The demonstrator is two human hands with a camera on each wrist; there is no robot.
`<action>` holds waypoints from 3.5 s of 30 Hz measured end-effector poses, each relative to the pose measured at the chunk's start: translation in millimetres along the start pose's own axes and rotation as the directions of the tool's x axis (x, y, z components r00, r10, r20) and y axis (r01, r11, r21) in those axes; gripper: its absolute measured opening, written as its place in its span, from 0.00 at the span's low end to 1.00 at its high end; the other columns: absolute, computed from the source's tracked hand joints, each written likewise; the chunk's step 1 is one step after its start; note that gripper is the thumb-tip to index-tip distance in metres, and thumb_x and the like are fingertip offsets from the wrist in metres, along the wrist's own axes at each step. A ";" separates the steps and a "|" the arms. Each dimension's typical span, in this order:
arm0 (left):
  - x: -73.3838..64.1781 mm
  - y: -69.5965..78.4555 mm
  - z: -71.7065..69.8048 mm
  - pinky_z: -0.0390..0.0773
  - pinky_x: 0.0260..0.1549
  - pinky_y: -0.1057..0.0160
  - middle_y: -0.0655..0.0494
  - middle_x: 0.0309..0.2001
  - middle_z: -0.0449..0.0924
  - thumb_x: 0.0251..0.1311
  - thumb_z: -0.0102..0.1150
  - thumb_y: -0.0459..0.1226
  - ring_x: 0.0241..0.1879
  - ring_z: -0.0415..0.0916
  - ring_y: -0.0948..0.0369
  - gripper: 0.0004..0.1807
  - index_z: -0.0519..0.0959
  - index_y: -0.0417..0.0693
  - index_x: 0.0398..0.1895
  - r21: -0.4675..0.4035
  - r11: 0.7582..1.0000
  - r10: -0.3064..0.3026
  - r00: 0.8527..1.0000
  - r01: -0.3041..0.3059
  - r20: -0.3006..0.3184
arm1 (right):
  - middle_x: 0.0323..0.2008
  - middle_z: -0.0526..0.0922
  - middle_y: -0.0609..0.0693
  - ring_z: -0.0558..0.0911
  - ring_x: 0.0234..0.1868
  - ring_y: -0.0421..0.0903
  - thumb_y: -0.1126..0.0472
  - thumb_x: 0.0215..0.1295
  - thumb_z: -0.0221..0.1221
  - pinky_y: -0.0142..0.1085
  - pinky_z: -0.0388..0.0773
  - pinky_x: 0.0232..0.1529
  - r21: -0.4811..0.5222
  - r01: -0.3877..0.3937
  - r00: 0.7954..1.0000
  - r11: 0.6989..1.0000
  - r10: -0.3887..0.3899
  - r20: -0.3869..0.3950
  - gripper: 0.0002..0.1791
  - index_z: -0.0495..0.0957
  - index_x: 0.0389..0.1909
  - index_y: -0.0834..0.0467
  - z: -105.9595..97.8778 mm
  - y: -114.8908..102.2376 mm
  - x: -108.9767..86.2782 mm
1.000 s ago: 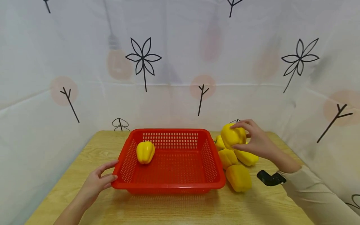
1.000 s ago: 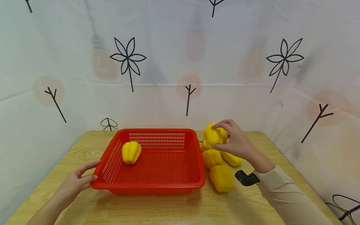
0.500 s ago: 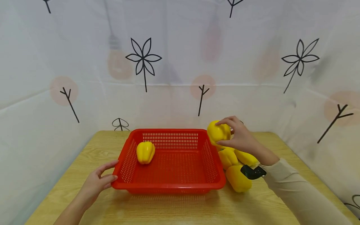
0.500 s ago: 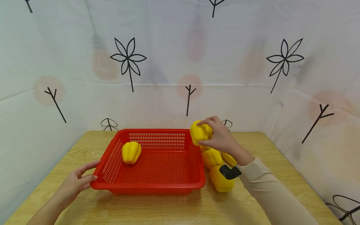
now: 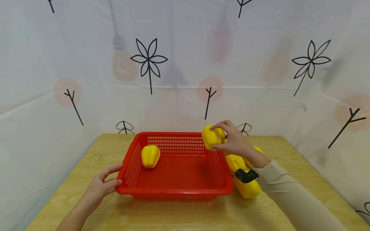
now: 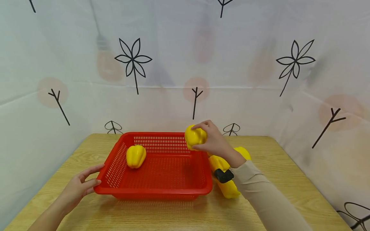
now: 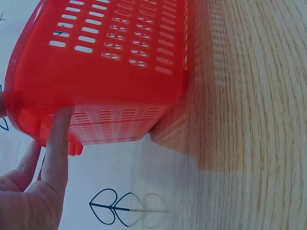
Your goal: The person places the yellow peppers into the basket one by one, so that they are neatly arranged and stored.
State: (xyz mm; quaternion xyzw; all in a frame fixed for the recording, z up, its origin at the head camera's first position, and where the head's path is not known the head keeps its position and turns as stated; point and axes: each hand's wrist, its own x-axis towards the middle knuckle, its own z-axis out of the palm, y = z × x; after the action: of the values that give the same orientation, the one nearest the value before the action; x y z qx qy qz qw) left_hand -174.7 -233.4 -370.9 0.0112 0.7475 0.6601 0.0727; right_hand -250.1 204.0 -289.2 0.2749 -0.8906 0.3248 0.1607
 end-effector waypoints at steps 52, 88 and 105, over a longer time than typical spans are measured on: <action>1.0 0.2 0.6 0.78 0.43 0.58 0.37 0.66 0.53 0.59 0.55 0.31 0.44 0.77 0.60 0.35 0.55 0.37 0.69 0.000 1.000 0.000 1.000 0.000 -0.004 | 0.46 0.67 0.53 0.68 0.48 0.51 0.57 0.45 0.72 0.40 0.77 0.44 0.096 -0.062 0.992 0.993 0.051 0.115 0.28 0.75 0.50 0.52 99.5 -7.6 55.6; 2.8 -5.7 -0.5 0.78 0.43 0.59 0.40 0.65 0.53 0.59 0.55 0.29 0.43 0.77 0.59 0.34 0.56 0.37 0.68 -0.003 1.000 0.018 1.000 -0.018 -0.009 | 0.47 0.64 0.55 0.68 0.46 0.50 0.61 0.48 0.69 0.41 0.71 0.48 -0.052 -0.093 0.893 0.994 0.106 0.436 0.27 0.76 0.53 0.49 154.8 -14.8 71.1; 2.1 -4.0 1.8 0.78 0.43 0.59 0.39 0.66 0.53 0.59 0.55 0.29 0.44 0.77 0.61 0.34 0.56 0.37 0.69 -0.006 1.000 0.003 1.000 -0.003 -0.017 | 0.48 0.64 0.55 0.68 0.48 0.50 0.59 0.47 0.71 0.42 0.70 0.53 -0.012 -0.058 0.899 0.998 0.057 0.434 0.32 0.73 0.57 0.52 153.3 -14.0 71.4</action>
State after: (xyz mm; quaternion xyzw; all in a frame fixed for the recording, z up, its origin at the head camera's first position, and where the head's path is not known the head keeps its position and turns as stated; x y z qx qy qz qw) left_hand -176.3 -231.9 -375.3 0.0064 0.7461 0.6625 0.0653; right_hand -315.2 65.3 -362.1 0.3141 -0.9114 0.2607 -0.0514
